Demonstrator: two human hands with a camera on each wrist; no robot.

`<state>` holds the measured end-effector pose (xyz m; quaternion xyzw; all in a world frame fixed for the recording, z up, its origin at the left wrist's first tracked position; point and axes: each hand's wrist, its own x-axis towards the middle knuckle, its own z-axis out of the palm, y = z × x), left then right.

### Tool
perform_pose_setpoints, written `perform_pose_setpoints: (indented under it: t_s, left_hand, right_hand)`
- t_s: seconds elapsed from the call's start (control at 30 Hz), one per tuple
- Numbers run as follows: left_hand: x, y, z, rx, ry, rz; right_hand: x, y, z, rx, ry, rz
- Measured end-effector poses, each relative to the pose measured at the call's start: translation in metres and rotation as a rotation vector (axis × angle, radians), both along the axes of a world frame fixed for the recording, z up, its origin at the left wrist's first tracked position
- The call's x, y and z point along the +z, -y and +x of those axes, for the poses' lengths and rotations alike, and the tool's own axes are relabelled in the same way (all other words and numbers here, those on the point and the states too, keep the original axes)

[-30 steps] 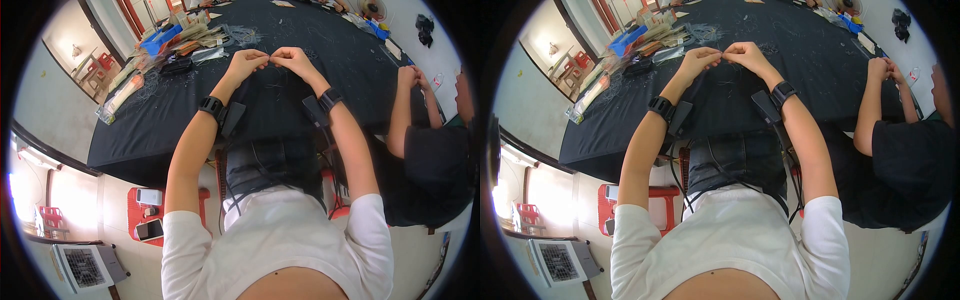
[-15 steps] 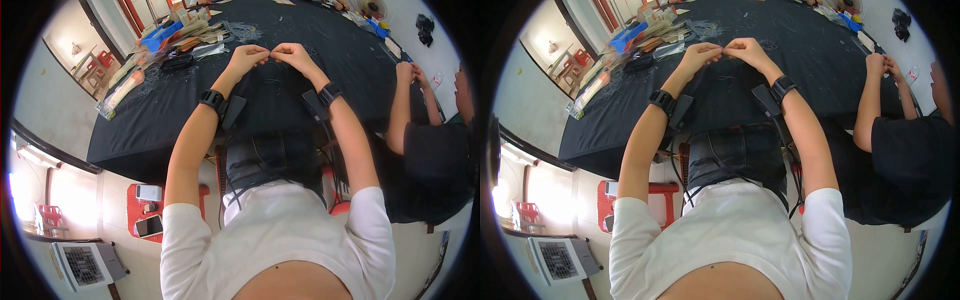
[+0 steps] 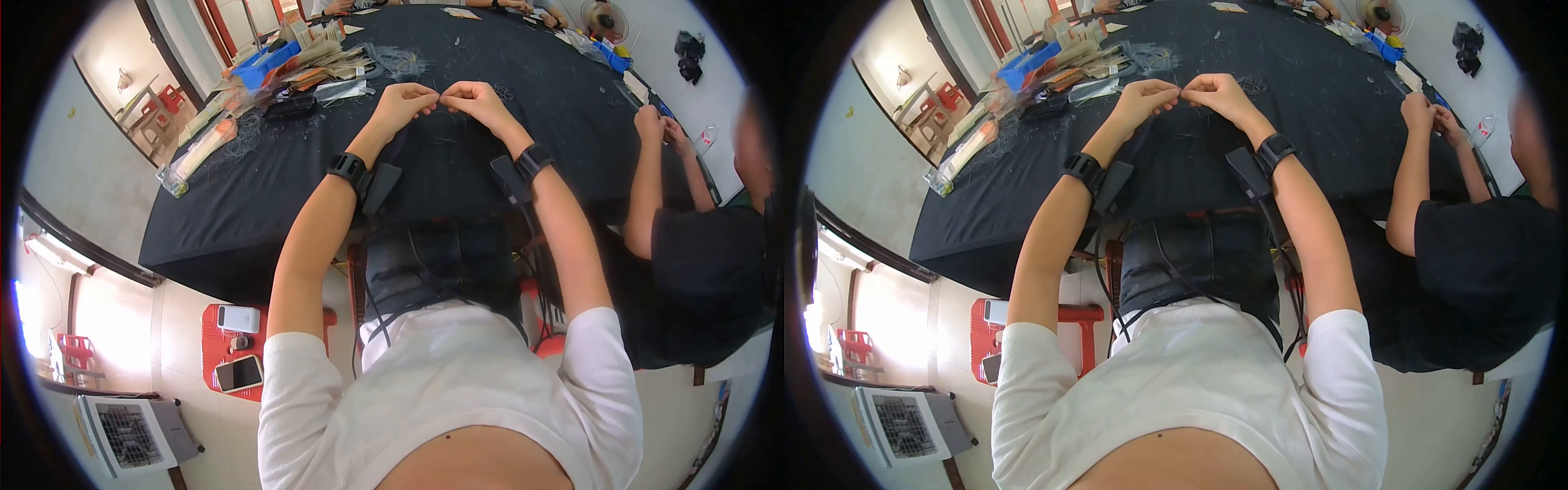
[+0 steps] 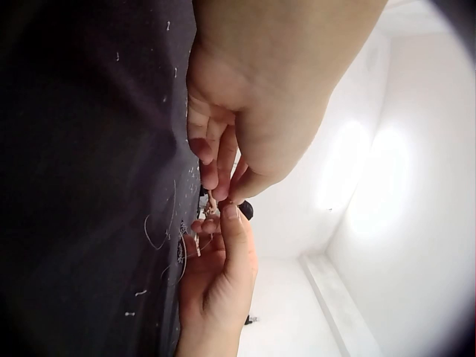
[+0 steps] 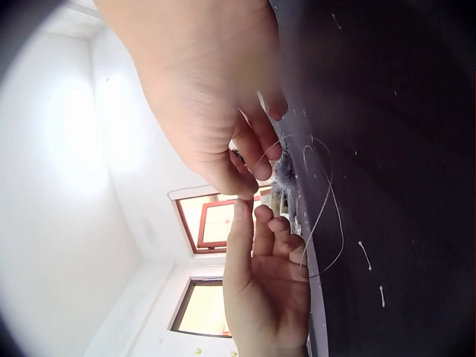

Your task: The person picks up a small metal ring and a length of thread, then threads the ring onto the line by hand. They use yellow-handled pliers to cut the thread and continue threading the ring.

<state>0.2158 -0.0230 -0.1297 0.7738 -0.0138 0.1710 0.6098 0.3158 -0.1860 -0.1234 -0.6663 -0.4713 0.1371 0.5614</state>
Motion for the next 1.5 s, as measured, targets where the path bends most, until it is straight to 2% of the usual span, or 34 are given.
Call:
perform_pose_setpoints:
  t_s: [1.03,1.23,1.27,1.33,1.43,1.5]
  left_hand:
    - [-0.001,0.0,0.001,0.013,0.011,0.012]
    - [-0.005,-0.003,0.003,0.03,0.063,-0.066]
    - [-0.007,-0.006,0.005,0.031,0.081,-0.062]
    - [-0.012,-0.005,0.006,0.052,0.074,-0.134]
    - [-0.009,-0.004,0.012,0.041,-0.05,-0.182]
    - [-0.008,-0.008,0.015,0.001,-0.106,-0.251]
  right_hand:
    - [-0.002,-0.001,0.001,0.026,0.041,0.002]
    - [0.0,-0.003,0.004,0.009,0.107,0.027]
    - [0.002,-0.005,0.003,-0.042,0.046,0.052]
    - [-0.001,-0.007,0.005,-0.064,0.146,0.02]
    - [0.006,-0.016,0.015,-0.039,-0.009,0.002]
    - [0.012,-0.019,0.02,-0.026,0.018,-0.038]
